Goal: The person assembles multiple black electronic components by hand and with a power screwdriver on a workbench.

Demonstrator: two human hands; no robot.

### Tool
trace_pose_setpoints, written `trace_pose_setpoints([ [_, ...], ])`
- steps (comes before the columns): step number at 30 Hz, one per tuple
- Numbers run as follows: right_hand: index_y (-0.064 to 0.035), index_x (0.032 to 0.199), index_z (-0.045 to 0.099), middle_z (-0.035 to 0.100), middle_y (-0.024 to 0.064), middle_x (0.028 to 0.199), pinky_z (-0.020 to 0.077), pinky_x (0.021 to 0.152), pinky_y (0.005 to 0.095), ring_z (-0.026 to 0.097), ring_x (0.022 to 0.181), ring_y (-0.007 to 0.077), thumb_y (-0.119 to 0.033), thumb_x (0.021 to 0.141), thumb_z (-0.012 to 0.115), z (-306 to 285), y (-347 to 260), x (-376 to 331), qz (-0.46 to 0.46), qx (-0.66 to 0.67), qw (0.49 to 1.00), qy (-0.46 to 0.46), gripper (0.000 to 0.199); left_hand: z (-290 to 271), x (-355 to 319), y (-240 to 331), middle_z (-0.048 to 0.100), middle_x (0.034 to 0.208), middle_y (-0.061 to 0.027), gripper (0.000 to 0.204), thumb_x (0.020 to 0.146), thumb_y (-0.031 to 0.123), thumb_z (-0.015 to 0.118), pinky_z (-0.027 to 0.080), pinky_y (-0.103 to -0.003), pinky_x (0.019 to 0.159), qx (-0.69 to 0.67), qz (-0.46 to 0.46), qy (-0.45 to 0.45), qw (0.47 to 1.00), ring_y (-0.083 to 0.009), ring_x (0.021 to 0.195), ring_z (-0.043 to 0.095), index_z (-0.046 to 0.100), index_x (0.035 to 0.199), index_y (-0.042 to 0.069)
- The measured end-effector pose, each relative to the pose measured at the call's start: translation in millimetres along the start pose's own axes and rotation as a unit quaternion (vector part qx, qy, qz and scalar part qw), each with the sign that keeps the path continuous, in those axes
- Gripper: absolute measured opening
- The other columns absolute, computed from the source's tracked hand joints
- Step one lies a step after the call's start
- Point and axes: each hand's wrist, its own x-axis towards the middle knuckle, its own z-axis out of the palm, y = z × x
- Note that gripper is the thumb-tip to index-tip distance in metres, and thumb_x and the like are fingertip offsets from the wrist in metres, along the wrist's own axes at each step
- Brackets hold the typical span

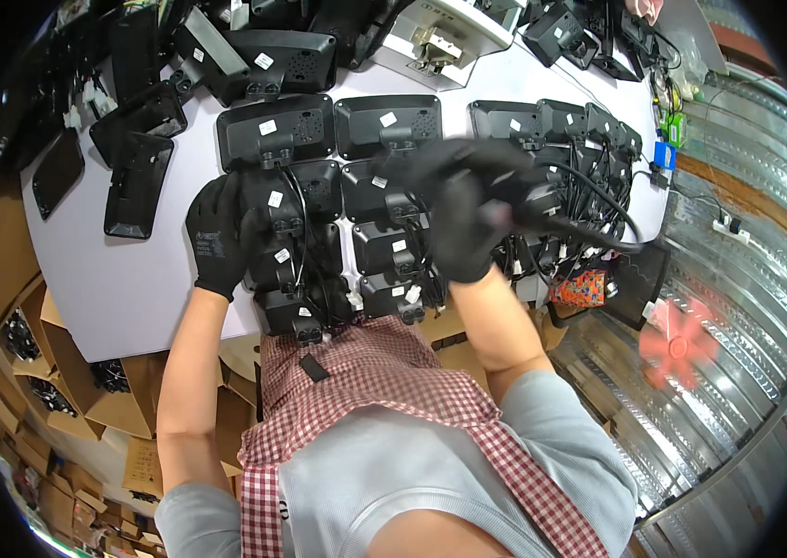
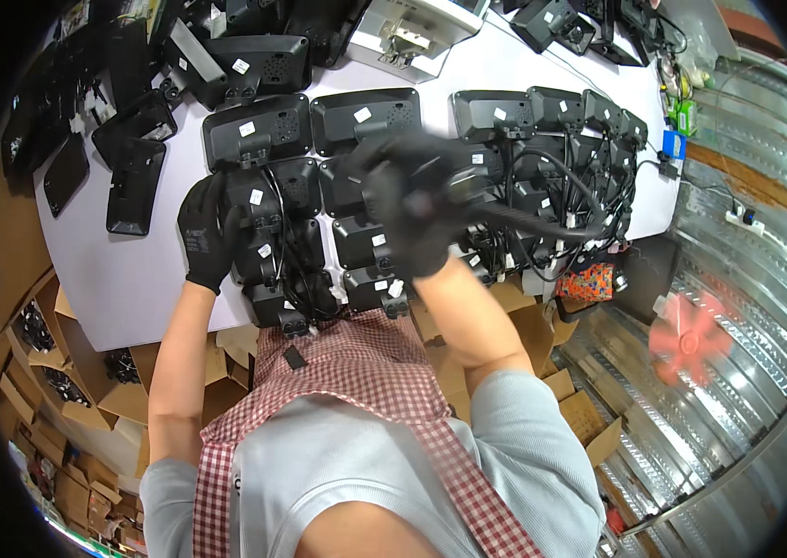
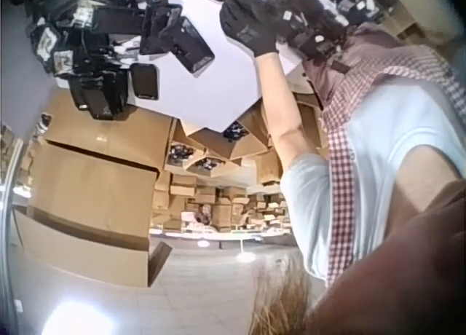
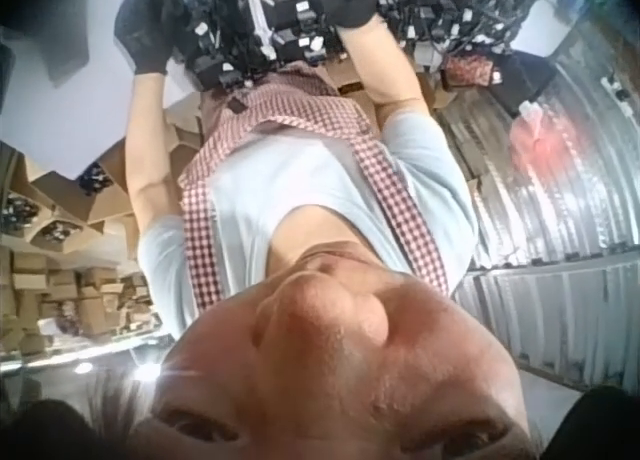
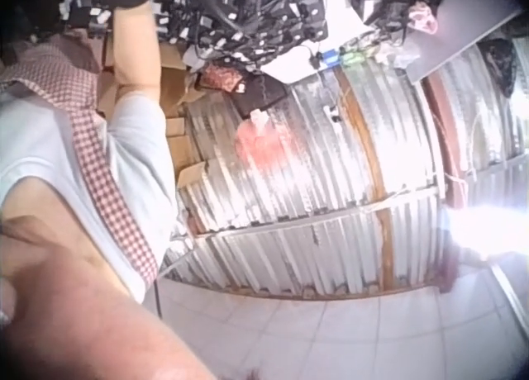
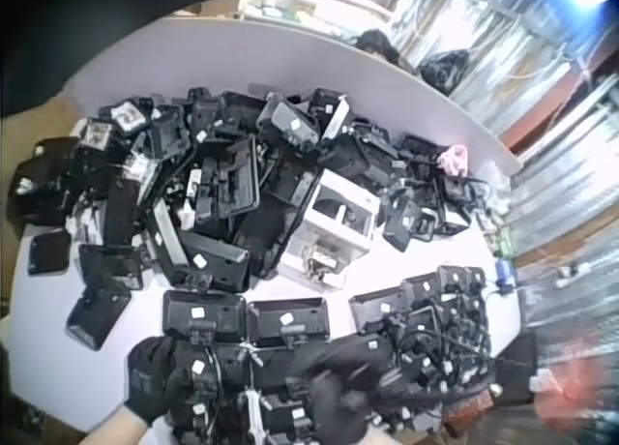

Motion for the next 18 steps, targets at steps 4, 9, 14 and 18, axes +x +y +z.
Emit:
trace_pose_setpoints([
  [4,-0.0023,0.112,0.049,0.063,0.0130,0.094,0.0554,0.080,0.0386,0.064,0.083,0.0216,-0.009,0.092,0.054,-26,-1,76,-0.182,-0.119,0.968,0.123,0.022,-3,-7,7,0.055,0.128,-0.0195,0.054,0.088,0.030,0.061,0.040,-0.046,0.101,-0.035,-0.031,0.005,0.999,-0.0365,0.119,0.051,0.053,0.133,0.002],
  [9,-0.0020,0.109,0.054,0.067,0.0119,0.090,0.0575,0.074,0.0318,0.067,0.080,0.0187,0.004,0.085,0.061,-42,21,116,-0.208,-0.108,0.972,0.012,0.025,-7,-53,27,0.055,0.130,-0.0185,0.048,0.089,0.027,0.062,0.039,-0.044,0.104,-0.066,-0.127,0.060,0.988,-0.0348,0.122,0.051,0.055,0.130,0.003],
  [14,-0.0014,0.098,0.063,0.068,0.0081,0.090,0.0552,0.072,0.0300,0.066,0.081,0.0164,0.005,0.083,0.068,-58,36,100,-0.233,-0.189,0.954,-0.004,0.016,-7,-81,53,0.056,0.128,-0.0172,0.049,0.085,0.022,0.067,0.040,-0.044,0.103,-0.109,-0.141,0.053,0.983,-0.0351,0.120,0.052,0.056,0.129,0.005],
  [18,-0.0019,0.104,0.057,0.064,0.0117,0.092,0.0547,0.078,0.0379,0.064,0.081,0.0209,-0.006,0.093,0.057,-36,2,63,-0.098,-0.004,0.995,-0.020,0.012,0,-89,44,0.056,0.128,-0.0183,0.055,0.079,0.021,0.070,0.043,-0.044,0.101,-0.130,-0.119,0.030,0.984,-0.0354,0.118,0.054,0.056,0.130,0.004],
])
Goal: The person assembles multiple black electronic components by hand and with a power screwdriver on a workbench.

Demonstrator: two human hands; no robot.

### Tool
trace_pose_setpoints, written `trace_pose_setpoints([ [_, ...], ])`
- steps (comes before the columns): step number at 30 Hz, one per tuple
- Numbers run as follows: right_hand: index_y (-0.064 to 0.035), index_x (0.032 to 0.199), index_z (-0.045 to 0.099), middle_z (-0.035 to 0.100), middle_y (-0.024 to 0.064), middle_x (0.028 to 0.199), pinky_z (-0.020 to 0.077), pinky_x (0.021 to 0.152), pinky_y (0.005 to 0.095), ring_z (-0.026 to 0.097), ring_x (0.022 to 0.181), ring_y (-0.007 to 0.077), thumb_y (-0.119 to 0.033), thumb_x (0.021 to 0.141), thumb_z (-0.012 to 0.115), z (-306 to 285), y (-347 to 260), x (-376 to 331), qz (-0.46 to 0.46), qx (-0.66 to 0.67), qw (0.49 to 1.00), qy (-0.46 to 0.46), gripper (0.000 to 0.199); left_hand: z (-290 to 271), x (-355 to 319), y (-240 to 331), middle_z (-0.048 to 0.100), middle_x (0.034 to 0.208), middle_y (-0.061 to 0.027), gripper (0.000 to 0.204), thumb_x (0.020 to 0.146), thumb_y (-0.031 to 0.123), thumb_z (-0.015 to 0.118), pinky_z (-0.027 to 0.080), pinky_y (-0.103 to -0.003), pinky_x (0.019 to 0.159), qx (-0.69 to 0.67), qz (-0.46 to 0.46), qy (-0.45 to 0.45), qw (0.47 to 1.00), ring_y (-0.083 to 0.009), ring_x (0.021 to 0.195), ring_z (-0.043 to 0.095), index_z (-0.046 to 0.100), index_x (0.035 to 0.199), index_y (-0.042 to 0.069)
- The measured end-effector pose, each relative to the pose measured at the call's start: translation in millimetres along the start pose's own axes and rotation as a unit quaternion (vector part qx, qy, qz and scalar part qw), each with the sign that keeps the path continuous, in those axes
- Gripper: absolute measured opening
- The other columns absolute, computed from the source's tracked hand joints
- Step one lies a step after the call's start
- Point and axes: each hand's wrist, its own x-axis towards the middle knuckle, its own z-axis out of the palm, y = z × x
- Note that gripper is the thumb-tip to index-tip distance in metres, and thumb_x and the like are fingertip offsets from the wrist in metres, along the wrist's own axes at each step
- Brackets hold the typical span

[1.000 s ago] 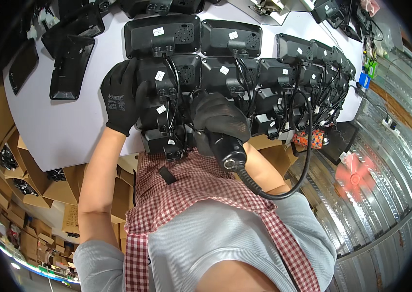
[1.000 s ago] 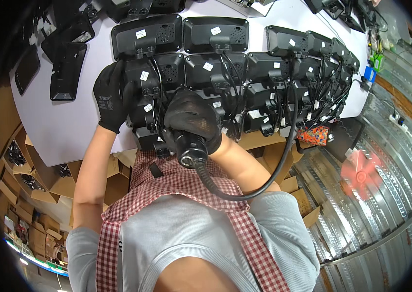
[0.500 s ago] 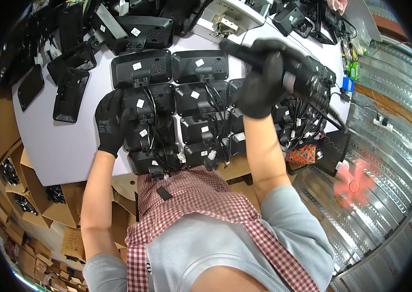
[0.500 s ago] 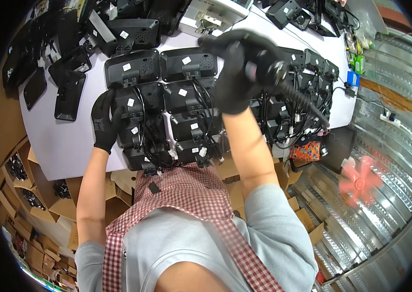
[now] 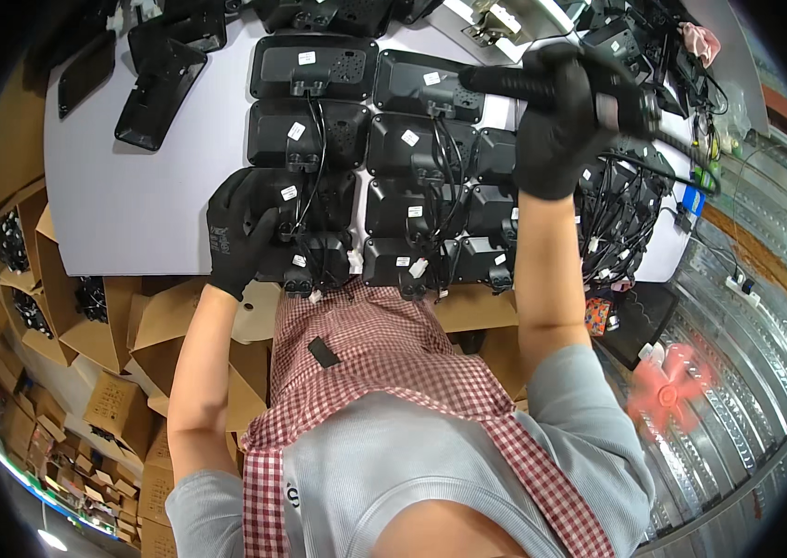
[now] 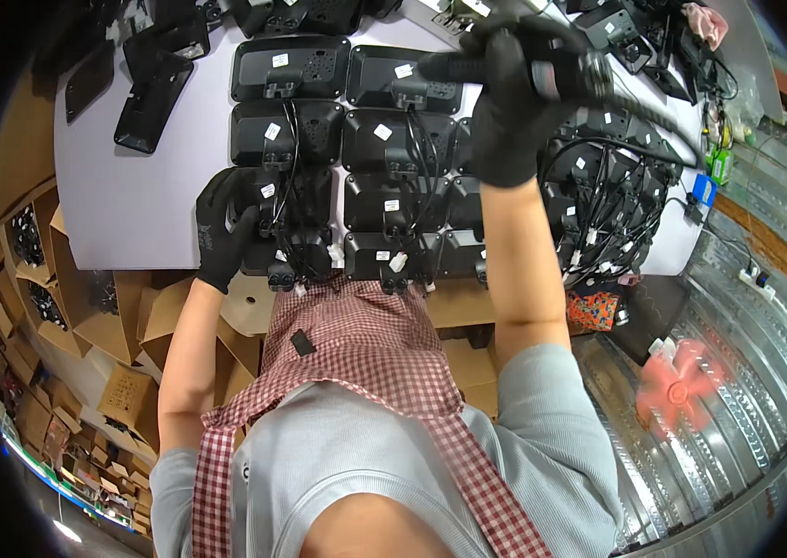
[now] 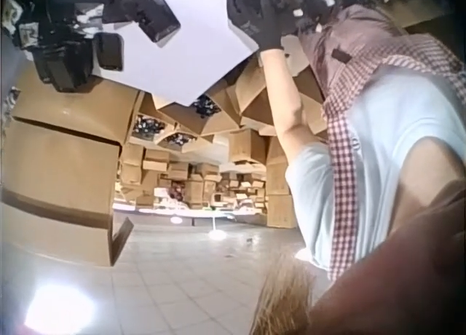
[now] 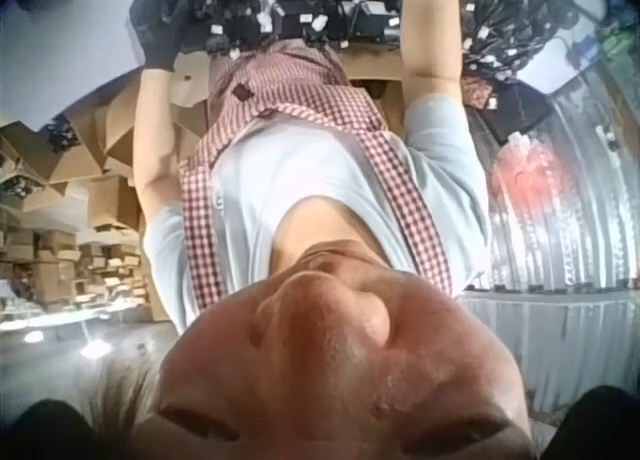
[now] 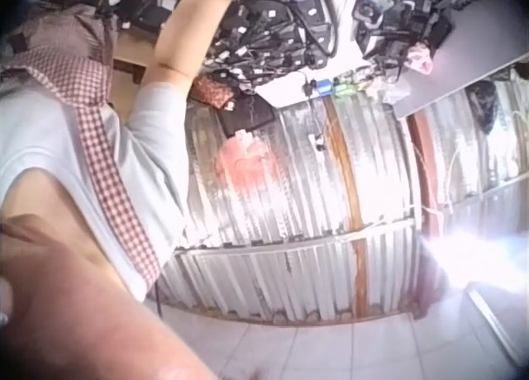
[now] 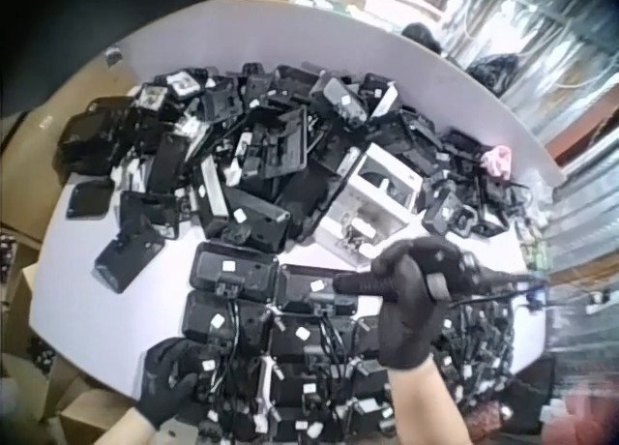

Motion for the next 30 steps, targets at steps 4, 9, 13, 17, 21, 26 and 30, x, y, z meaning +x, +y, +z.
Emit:
trace_pose_setpoints([
  [4,-0.0052,0.107,0.054,0.062,0.0115,0.096,0.0473,0.085,0.0408,0.057,0.087,0.0208,-0.015,0.093,0.058,25,-32,-76,0.111,0.069,0.990,0.042,0.017,1,-1,-8,0.056,0.128,-0.0187,0.058,0.076,0.021,0.072,0.045,-0.044,0.099,-0.001,0.022,-0.018,1.000,-0.0363,0.117,0.055,0.056,0.129,0.004],
  [9,-0.0040,0.118,0.044,0.062,0.0155,0.102,0.0543,0.082,0.0403,0.063,0.088,0.0259,-0.012,0.093,0.060,38,-32,-152,0.161,-0.001,0.987,0.014,0.032,2,3,-19,0.056,0.128,-0.0170,0.060,0.074,0.024,0.072,0.047,-0.045,0.096,0.021,0.045,-0.027,0.998,-0.0357,0.113,0.057,0.058,0.129,0.005],
  [13,-0.0068,0.117,0.046,0.062,0.0162,0.102,0.0555,0.081,0.0409,0.064,0.091,0.0281,-0.013,0.092,0.063,49,-23,-157,0.071,0.016,0.995,-0.063,0.031,3,1,-30,0.057,0.127,-0.0156,0.061,0.073,0.028,0.072,0.048,-0.045,0.092,0.034,0.058,-0.028,0.997,-0.0343,0.111,0.058,0.058,0.128,0.006],
  [17,-0.0071,0.117,0.047,0.062,0.0169,0.102,0.0561,0.079,0.0412,0.065,0.091,0.0286,-0.014,0.092,0.064,58,-21,-161,0.060,-0.016,0.997,-0.047,0.031,2,1,-29,0.055,0.131,-0.0182,0.061,0.077,0.023,0.071,0.045,-0.044,0.098,0.024,0.051,-0.047,0.997,-0.0364,0.116,0.055,0.055,0.133,0.006],
  [21,-0.0058,0.116,0.050,0.063,0.0171,0.100,0.0559,0.077,0.0398,0.065,0.090,0.0281,-0.006,0.086,0.064,55,-8,-165,0.076,-0.014,0.995,-0.060,0.033,2,0,-32,0.054,0.132,-0.0179,0.061,0.077,0.026,0.071,0.044,-0.045,0.100,0.010,0.040,-0.054,0.998,-0.0364,0.118,0.054,0.055,0.133,0.006],
  [26,-0.0074,0.107,0.054,0.064,0.0115,0.095,0.0500,0.081,0.0452,0.060,0.087,0.0268,-0.013,0.087,0.060,64,-12,-185,0.208,-0.071,0.974,-0.053,0.022,3,1,-30,0.055,0.129,-0.0152,0.062,0.076,0.033,0.072,0.045,-0.045,0.096,0.032,0.046,-0.033,0.998,-0.0344,0.114,0.056,0.058,0.131,0.010],
  [30,-0.0061,0.100,0.056,0.064,0.0110,0.088,0.0517,0.077,0.0432,0.062,0.081,0.0266,-0.006,0.082,0.063,75,-5,-159,0.090,-0.051,0.986,-0.130,0.020,3,0,-32,0.054,0.130,-0.0152,0.062,0.077,0.034,0.072,0.043,-0.046,0.098,0.051,0.042,-0.045,0.997,-0.0345,0.116,0.054,0.057,0.132,0.011],
])
